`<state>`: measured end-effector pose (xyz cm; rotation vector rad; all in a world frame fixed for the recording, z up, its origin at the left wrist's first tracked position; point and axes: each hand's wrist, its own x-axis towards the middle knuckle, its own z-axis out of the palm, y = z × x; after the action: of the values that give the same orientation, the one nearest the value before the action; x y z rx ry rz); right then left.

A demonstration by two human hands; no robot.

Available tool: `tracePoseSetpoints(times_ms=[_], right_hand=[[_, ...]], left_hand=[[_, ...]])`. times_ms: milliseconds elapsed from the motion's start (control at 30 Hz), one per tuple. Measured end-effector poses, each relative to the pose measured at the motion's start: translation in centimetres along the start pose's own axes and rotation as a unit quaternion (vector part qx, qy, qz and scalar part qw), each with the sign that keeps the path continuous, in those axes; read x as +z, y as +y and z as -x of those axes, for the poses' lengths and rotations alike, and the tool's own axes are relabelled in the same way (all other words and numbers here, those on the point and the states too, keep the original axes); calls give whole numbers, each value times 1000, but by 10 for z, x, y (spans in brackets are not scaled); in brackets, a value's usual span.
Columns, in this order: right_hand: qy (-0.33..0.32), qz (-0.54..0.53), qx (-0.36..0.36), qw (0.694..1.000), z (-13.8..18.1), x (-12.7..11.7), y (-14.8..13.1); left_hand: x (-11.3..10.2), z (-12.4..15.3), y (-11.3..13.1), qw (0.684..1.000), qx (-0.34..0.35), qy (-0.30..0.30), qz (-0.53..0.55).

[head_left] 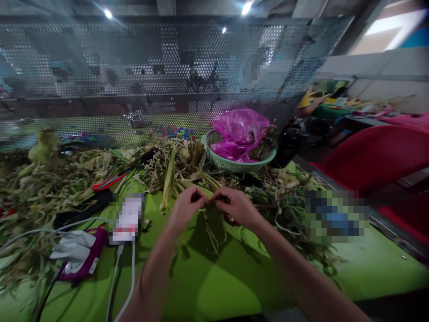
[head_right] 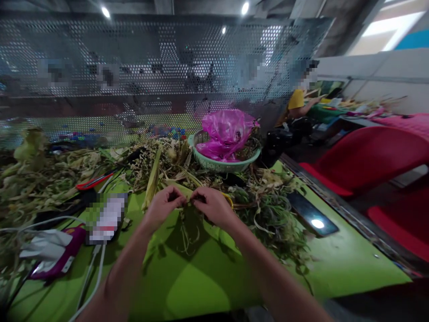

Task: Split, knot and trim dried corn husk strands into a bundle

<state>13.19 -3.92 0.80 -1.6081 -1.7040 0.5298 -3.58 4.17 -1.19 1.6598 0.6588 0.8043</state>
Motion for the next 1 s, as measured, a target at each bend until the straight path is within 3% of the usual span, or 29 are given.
tracePoseSetpoints(times_ms=[267,400,600,867,1000], right_hand=[[37,101,-42,993,1,-6,-8],[33,54,-31,998,1,-5,-6],[12,-105,-19,994,3,-2,-8],[23,-118,-57,991,5,3,-15],[40,-93,-70,992,4,3,-14]], left_hand=[[2,1,-7,999,-31,1,-16],[6,1,-9,998,-36,16,-46],[11,0,-15,996,-63,5,-57],[20,0,-13,997,-66,-51,0],[22,2,-7,991,-85,-67,82]])
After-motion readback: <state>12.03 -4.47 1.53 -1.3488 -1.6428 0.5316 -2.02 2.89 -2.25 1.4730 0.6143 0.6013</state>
